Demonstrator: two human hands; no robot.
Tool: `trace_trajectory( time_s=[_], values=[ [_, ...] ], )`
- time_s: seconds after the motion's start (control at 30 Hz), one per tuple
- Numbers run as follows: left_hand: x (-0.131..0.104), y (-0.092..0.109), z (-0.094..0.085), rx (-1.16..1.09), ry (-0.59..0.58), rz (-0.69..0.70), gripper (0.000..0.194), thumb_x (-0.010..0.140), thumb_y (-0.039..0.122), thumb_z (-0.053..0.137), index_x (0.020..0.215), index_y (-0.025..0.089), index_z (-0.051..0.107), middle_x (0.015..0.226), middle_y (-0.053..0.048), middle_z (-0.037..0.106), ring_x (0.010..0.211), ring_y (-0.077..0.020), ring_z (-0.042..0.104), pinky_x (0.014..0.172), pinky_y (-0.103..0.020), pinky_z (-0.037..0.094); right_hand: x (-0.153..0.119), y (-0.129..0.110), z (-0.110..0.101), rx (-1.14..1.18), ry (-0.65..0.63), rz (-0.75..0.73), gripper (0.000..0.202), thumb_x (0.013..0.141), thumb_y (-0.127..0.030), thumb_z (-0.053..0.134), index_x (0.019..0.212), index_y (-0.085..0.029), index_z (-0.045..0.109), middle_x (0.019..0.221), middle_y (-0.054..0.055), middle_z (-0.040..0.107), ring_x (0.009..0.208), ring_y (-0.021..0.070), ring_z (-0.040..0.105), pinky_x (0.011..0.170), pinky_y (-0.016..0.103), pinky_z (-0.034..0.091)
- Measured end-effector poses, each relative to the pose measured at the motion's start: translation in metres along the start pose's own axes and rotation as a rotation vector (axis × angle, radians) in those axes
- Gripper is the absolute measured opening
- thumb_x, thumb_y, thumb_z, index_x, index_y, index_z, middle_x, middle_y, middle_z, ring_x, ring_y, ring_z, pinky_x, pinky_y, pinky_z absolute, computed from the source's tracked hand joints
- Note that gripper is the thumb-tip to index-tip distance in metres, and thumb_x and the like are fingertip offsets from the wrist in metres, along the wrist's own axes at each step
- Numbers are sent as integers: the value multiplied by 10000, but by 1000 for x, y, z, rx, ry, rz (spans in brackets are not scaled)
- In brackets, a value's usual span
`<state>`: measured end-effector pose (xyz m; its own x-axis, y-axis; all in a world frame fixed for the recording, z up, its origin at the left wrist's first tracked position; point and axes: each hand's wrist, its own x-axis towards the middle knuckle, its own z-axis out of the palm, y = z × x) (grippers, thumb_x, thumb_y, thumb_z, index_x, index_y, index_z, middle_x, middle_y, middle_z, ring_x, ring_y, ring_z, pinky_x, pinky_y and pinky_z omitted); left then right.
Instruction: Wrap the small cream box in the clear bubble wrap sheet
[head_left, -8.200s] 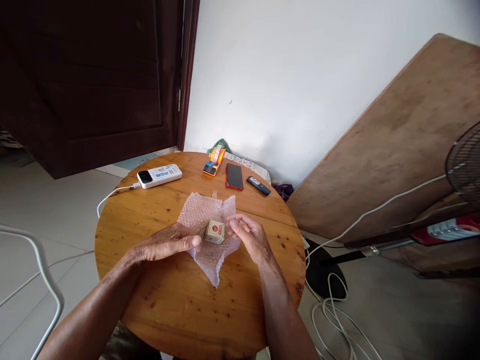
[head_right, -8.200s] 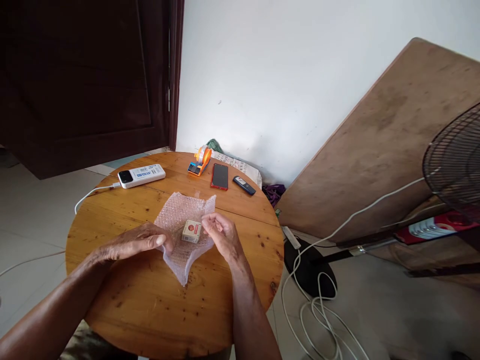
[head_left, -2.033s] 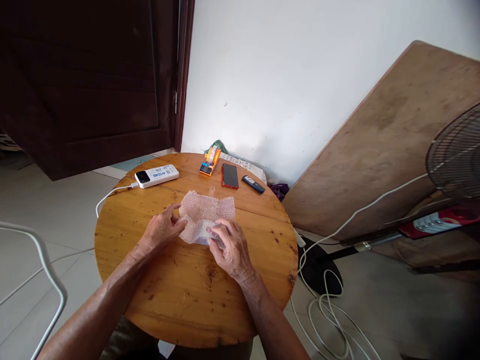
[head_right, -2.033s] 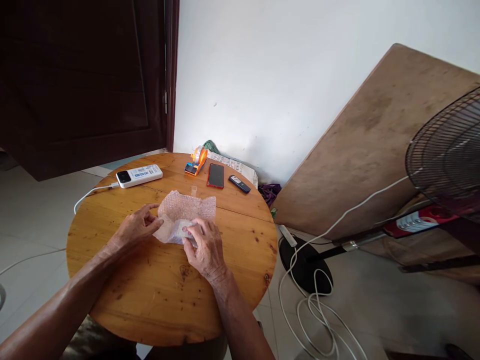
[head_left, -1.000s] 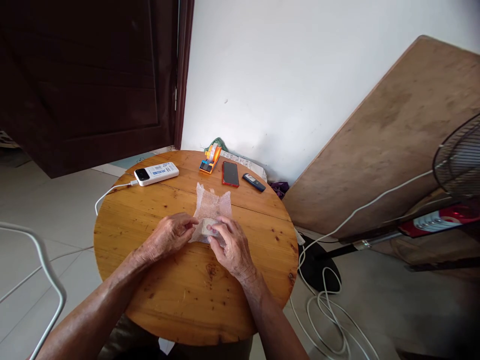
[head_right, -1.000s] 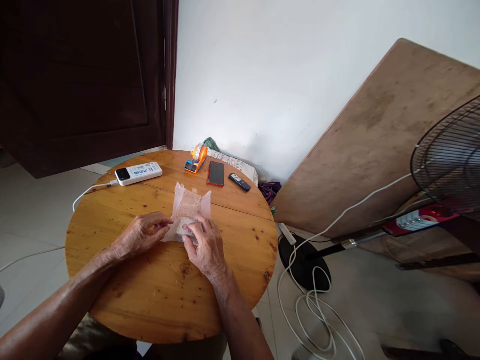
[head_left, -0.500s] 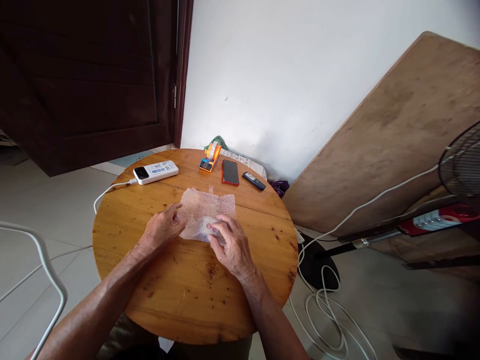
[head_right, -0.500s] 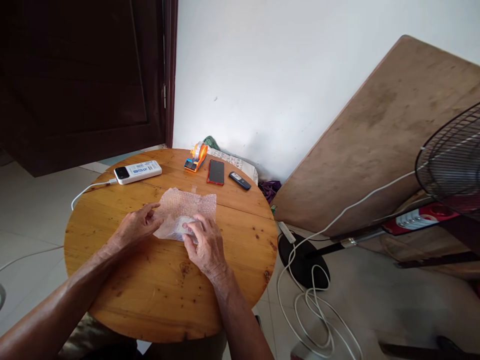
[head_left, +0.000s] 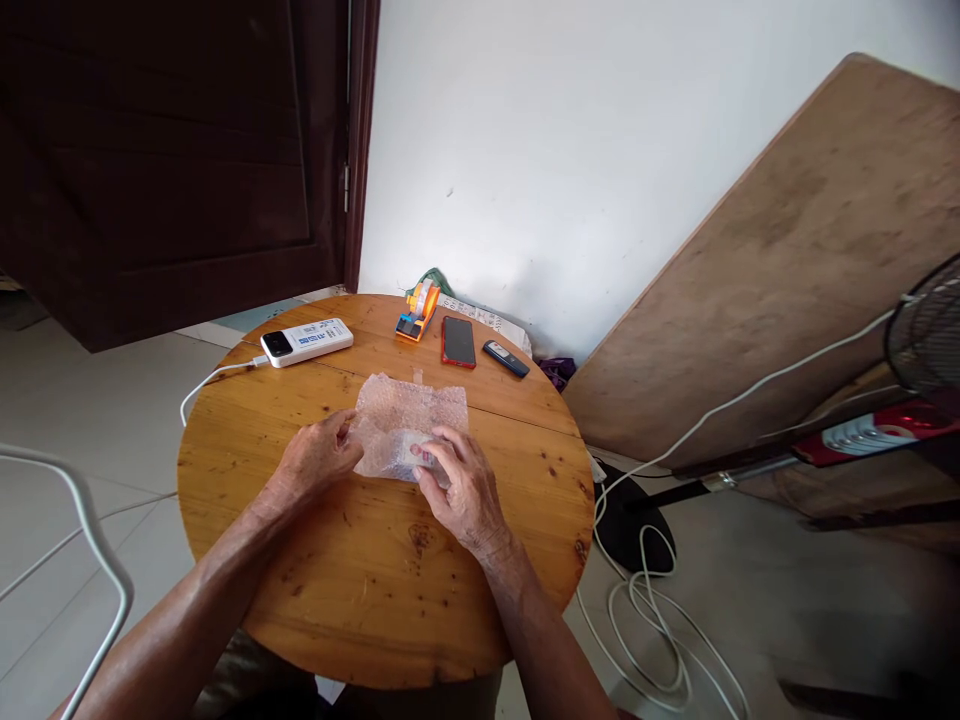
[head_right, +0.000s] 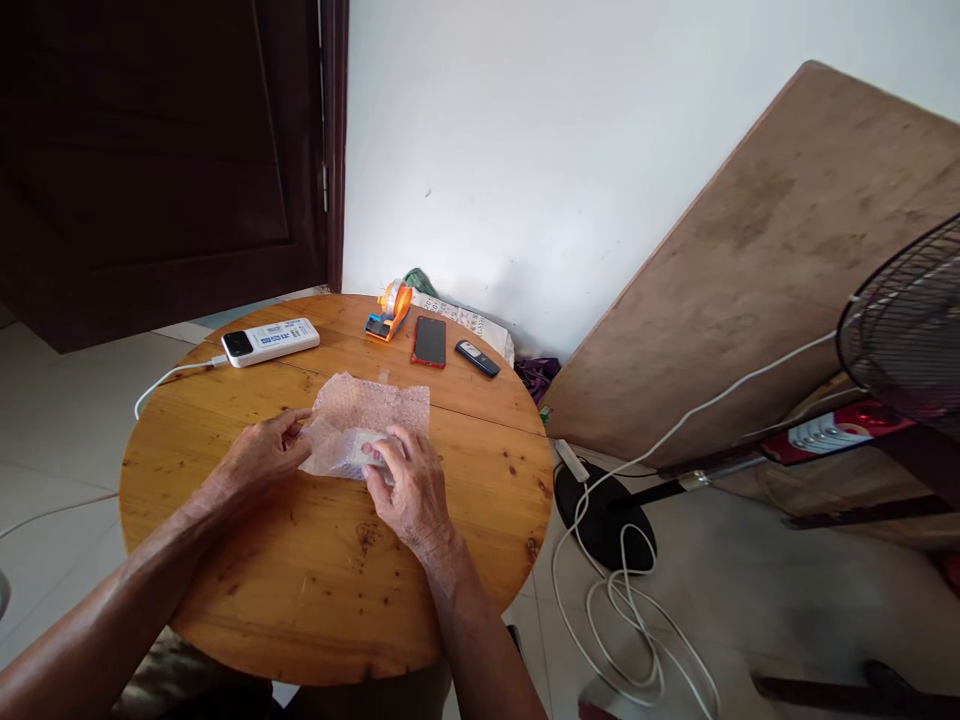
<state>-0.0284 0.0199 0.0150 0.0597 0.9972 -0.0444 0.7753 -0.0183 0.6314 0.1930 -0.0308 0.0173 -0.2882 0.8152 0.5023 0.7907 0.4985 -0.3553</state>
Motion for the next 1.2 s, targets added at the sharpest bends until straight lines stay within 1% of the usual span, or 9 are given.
trace_trajectory(
  time_s=[0.23, 0.5, 0.57, 0.63, 0.77, 0.9, 1.0, 1.1, 1.2],
  values=[
    [2, -5, 5, -2, -37, 19, 427, 761, 307, 528, 1168, 208, 615, 912, -31, 722, 779, -194, 652, 734, -266, 453, 0, 0, 0, 5, -19, 5, 171, 883, -237, 596, 1044, -214, 650, 1213, 108, 601, 1095, 255, 585, 946, 404, 493],
    [0, -5, 6, 167, 11, 26, 455, 809, 333, 515, 1242, 214, 593, 914, -58, 731, 823, -238, 678, 705, -290, 440, 1, -1, -2, 5, -33, -2, 172, 883, -223, 591, 1046, -223, 646, 1221, 103, 608, 1098, 257, 586, 941, 412, 499],
    [-2, -2, 5, 215, 20, -7, 382, 816, 362, 513, 1143, 214, 642, 907, -74, 735, 831, -256, 684, 676, -291, 430, 1, -1, -2, 8, -28, -1, 172, 877, -218, 593, 1041, -225, 646, 1217, 101, 610, 1093, 256, 589, 938, 410, 505],
    [-3, 1, 3, 259, 4, -29, 286, 818, 401, 508, 961, 218, 675, 867, -81, 732, 819, -271, 683, 634, -290, 401, 1, -1, -1, 16, -28, 4, 179, 871, -210, 597, 1044, -227, 642, 1217, 100, 608, 1092, 255, 589, 939, 409, 504],
    [-4, 5, -1, 298, -58, -40, 271, 824, 436, 476, 696, 228, 593, 763, -69, 704, 753, -261, 658, 585, -288, 316, 0, 1, 0, 22, -30, 2, 187, 872, -206, 600, 1055, -223, 632, 1226, 103, 601, 1104, 256, 582, 945, 405, 496],
    [-4, 4, -1, 225, -54, -12, 209, 795, 411, 500, 706, 231, 557, 702, -30, 646, 668, -205, 592, 574, -273, 285, 0, 0, 0, 21, -23, -11, 191, 874, -199, 598, 1062, -210, 630, 1228, 105, 599, 1107, 256, 579, 945, 410, 494],
    [-3, 2, 1, 60, -12, 76, 207, 786, 390, 491, 673, 217, 505, 625, 10, 552, 598, -149, 507, 573, -250, 311, 1, 0, 0, 23, -19, -11, 187, 874, -194, 596, 1057, -212, 632, 1224, 106, 603, 1101, 255, 579, 942, 412, 497],
    [-2, 0, 2, -104, 10, 120, 269, 789, 460, 484, 700, 209, 526, 623, 24, 528, 586, -134, 479, 576, -239, 334, 0, 0, -1, 16, -14, -8, 182, 873, -203, 600, 1051, -218, 634, 1218, 106, 606, 1106, 257, 579, 948, 413, 498],
    [-2, 1, 0, -81, -31, 95, 322, 761, 523, 525, 723, 205, 562, 624, 21, 538, 582, -142, 490, 567, -248, 323, 0, 0, 0, 10, -14, -10, 180, 871, -203, 601, 1047, -220, 634, 1225, 106, 604, 1115, 261, 580, 952, 413, 498]
  ],
)
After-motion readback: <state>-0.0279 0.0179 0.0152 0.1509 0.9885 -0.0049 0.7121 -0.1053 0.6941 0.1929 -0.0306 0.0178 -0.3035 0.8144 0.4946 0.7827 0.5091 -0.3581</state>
